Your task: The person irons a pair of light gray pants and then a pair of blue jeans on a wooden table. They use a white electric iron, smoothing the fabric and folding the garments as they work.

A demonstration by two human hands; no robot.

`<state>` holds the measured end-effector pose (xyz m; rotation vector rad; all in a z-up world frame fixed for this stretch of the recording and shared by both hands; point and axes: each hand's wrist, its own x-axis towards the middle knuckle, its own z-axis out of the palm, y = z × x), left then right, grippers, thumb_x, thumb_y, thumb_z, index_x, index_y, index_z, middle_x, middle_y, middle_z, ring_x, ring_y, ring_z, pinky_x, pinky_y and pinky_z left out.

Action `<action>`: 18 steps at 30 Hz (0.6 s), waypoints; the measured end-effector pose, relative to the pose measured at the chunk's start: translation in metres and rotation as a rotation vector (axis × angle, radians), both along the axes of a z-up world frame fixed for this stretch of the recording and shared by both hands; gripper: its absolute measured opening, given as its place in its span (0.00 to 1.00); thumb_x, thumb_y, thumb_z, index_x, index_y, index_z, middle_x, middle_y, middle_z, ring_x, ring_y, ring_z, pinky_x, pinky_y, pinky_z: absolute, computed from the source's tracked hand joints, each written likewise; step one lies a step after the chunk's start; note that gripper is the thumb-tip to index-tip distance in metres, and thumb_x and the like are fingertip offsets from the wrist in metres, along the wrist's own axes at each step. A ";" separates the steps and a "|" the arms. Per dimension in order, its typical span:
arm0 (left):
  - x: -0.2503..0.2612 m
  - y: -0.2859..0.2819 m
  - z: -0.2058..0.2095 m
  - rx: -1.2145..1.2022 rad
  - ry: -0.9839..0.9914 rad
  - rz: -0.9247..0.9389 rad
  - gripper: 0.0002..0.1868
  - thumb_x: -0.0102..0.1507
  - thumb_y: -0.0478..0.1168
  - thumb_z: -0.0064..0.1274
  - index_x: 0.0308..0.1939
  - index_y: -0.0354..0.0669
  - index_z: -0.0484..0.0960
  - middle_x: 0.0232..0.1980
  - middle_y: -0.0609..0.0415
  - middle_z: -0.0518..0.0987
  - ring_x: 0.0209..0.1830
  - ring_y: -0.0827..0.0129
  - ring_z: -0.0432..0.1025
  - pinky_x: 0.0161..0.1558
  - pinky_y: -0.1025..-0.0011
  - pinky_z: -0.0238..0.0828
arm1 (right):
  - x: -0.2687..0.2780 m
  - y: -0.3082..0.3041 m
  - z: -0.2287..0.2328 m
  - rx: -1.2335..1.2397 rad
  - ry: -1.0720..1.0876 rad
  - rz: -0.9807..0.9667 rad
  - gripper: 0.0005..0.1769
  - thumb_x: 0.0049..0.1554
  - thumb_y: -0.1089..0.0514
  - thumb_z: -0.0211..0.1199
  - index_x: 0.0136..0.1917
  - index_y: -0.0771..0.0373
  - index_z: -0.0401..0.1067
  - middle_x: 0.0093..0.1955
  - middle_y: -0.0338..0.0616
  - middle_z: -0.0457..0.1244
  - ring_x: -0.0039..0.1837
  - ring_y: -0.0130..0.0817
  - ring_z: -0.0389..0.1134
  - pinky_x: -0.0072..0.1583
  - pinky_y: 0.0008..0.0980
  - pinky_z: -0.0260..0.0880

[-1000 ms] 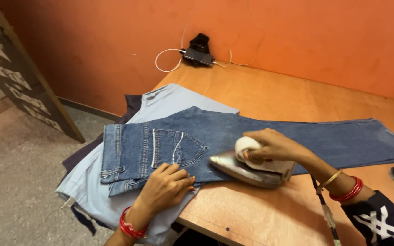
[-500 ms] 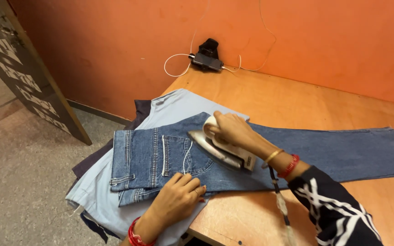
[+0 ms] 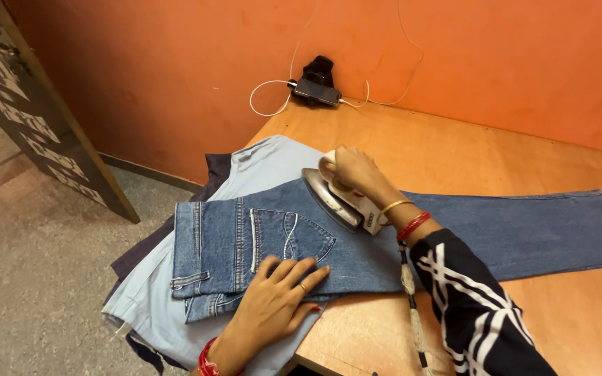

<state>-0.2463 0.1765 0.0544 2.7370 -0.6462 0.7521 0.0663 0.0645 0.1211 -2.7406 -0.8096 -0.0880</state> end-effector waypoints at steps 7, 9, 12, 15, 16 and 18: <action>0.010 0.001 -0.014 0.094 0.050 0.038 0.34 0.64 0.57 0.49 0.72 0.52 0.66 0.75 0.43 0.61 0.75 0.48 0.53 0.69 0.38 0.40 | -0.023 -0.071 0.006 -0.081 0.024 -0.060 0.24 0.59 0.43 0.63 0.57 0.65 0.71 0.51 0.60 0.69 0.54 0.51 0.73 0.55 0.46 0.73; 0.012 0.002 -0.019 0.105 0.038 0.036 0.34 0.64 0.57 0.48 0.72 0.52 0.66 0.75 0.43 0.62 0.75 0.48 0.53 0.69 0.38 0.41 | -0.030 -0.094 0.007 -0.092 0.061 -0.106 0.24 0.59 0.43 0.63 0.58 0.63 0.71 0.51 0.59 0.70 0.54 0.49 0.74 0.55 0.45 0.73; 0.012 0.002 -0.024 0.113 0.032 0.035 0.34 0.64 0.57 0.48 0.72 0.52 0.66 0.75 0.43 0.62 0.75 0.47 0.53 0.69 0.37 0.41 | -0.036 -0.127 0.007 -0.097 0.047 -0.146 0.23 0.58 0.45 0.64 0.58 0.63 0.71 0.51 0.55 0.70 0.53 0.46 0.74 0.53 0.44 0.75; 0.013 0.002 -0.024 0.142 0.057 0.029 0.34 0.64 0.57 0.48 0.73 0.51 0.65 0.75 0.42 0.61 0.75 0.46 0.53 0.68 0.36 0.40 | -0.035 -0.155 0.004 -0.141 0.140 -0.240 0.24 0.59 0.43 0.63 0.59 0.63 0.71 0.50 0.55 0.71 0.51 0.45 0.76 0.52 0.41 0.78; 0.013 0.003 -0.024 0.153 0.075 0.028 0.34 0.64 0.56 0.48 0.73 0.51 0.64 0.75 0.41 0.60 0.75 0.45 0.52 0.68 0.35 0.39 | -0.034 -0.166 0.003 -0.165 0.109 -0.242 0.24 0.57 0.45 0.65 0.59 0.63 0.71 0.50 0.55 0.71 0.51 0.45 0.76 0.52 0.42 0.77; 0.013 0.003 -0.020 0.163 0.123 0.022 0.35 0.64 0.55 0.49 0.73 0.51 0.63 0.76 0.40 0.59 0.76 0.44 0.51 0.68 0.34 0.38 | -0.030 -0.191 -0.001 -0.212 0.044 -0.245 0.25 0.53 0.49 0.69 0.59 0.63 0.71 0.50 0.54 0.71 0.51 0.46 0.75 0.52 0.43 0.77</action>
